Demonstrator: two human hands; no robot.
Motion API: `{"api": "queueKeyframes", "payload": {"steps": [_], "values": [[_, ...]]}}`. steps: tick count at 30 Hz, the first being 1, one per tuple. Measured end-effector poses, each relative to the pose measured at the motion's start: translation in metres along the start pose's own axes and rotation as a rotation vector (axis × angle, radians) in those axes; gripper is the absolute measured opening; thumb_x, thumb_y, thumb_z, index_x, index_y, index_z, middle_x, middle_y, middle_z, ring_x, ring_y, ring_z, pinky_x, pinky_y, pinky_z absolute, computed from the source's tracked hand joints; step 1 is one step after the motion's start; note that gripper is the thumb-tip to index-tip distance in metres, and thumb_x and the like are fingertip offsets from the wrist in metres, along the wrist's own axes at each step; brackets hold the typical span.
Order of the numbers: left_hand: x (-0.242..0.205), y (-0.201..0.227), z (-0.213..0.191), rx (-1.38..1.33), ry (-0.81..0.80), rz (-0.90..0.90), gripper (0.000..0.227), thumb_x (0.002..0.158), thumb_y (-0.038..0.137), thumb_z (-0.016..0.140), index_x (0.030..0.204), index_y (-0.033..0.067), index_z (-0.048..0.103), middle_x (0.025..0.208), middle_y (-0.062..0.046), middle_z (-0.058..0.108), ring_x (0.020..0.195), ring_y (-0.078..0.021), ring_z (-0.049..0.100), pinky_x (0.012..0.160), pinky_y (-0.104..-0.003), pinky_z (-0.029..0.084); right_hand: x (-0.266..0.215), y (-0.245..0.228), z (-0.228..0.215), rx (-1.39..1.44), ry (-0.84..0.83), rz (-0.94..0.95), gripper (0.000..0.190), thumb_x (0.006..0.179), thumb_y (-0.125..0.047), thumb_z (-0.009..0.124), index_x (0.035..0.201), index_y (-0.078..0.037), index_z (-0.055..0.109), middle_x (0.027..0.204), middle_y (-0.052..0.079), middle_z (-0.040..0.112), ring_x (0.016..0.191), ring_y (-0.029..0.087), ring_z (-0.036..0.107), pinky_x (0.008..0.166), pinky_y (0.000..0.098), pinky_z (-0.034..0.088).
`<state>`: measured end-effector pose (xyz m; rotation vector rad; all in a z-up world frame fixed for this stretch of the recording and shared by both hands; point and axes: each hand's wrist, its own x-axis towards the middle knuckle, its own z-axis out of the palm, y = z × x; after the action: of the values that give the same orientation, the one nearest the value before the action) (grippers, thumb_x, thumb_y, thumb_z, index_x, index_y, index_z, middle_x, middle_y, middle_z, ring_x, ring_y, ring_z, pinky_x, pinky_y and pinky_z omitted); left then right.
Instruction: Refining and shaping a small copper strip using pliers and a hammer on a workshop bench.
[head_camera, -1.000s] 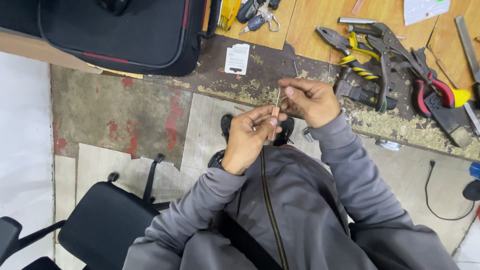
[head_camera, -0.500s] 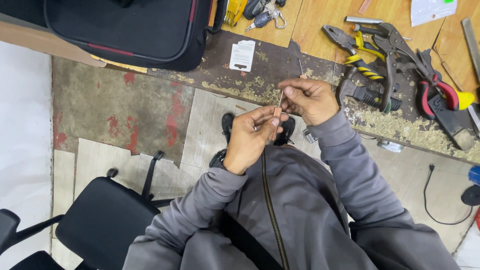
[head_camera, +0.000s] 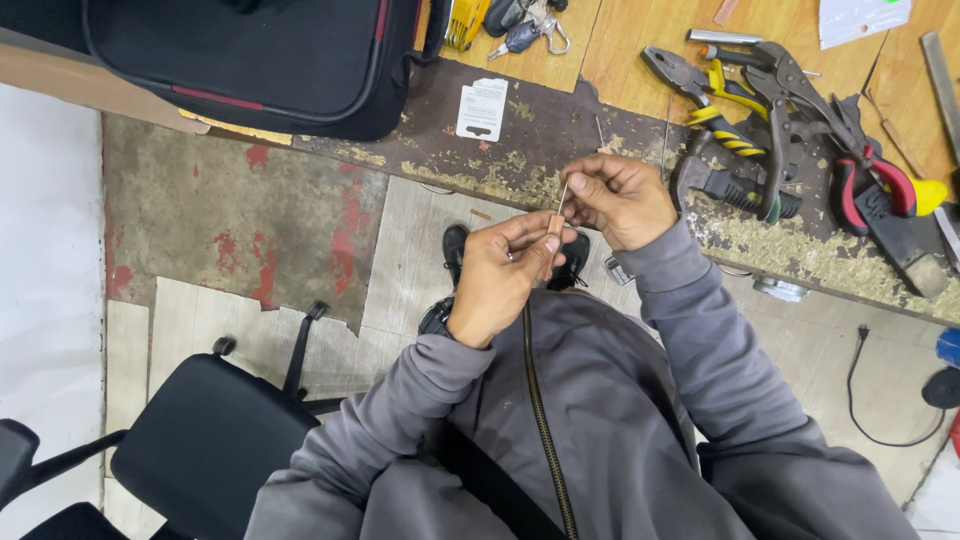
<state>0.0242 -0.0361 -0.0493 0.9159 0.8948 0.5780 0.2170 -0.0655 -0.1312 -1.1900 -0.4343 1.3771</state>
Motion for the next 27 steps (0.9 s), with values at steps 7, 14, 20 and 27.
{"api": "queueKeyframes", "payload": {"steps": [7, 14, 20, 27], "values": [[0.004, -0.002, -0.001, -0.005, 0.000, 0.014, 0.032, 0.097, 0.003, 0.066, 0.128, -0.0081, 0.065, 0.106, -0.026, 0.076, 0.084, -0.0214, 0.076, 0.065, -0.025, 0.064, -0.001, -0.007, 0.006, 0.032, -0.023, 0.002, 0.029, 0.100, -0.009, 0.068, 0.124, 0.006, 0.066, 0.092, 0.022, 0.072, 0.074, 0.024, 0.077, 0.061, 0.0322, 0.069], [0.005, 0.000, 0.000, -0.022, 0.009, 0.004, 0.032, 0.097, 0.002, 0.065, 0.127, -0.0082, 0.066, 0.105, -0.024, 0.076, 0.083, -0.0197, 0.075, 0.064, -0.023, 0.064, 0.000, -0.006, 0.003, 0.049, -0.025, 0.030, 0.031, 0.100, -0.011, 0.068, 0.127, 0.006, 0.065, 0.094, 0.022, 0.073, 0.075, 0.023, 0.078, 0.062, 0.0299, 0.069], [0.012, -0.005, -0.004, 0.035, 0.020, 0.055, 0.030, 0.096, 0.000, 0.066, 0.124, -0.0072, 0.068, 0.105, -0.025, 0.076, 0.083, -0.0225, 0.076, 0.062, -0.027, 0.065, -0.006, -0.021, 0.010, 0.041, -0.029, 0.033, 0.032, 0.102, -0.014, 0.066, 0.127, 0.006, 0.065, 0.095, 0.022, 0.072, 0.075, 0.024, 0.078, 0.062, 0.0317, 0.069], [0.028, -0.026, -0.025, 0.088, 0.105, -0.005, 0.036, 0.093, -0.002, 0.064, 0.128, -0.0083, 0.066, 0.103, -0.022, 0.069, 0.088, -0.0263, 0.076, 0.068, -0.032, 0.065, -0.023, -0.025, -0.070, -1.004, 0.280, -0.561, 0.021, 0.100, -0.014, 0.081, 0.118, -0.003, 0.078, 0.096, 0.015, 0.072, 0.082, 0.027, 0.071, 0.071, 0.0372, 0.058]]}}
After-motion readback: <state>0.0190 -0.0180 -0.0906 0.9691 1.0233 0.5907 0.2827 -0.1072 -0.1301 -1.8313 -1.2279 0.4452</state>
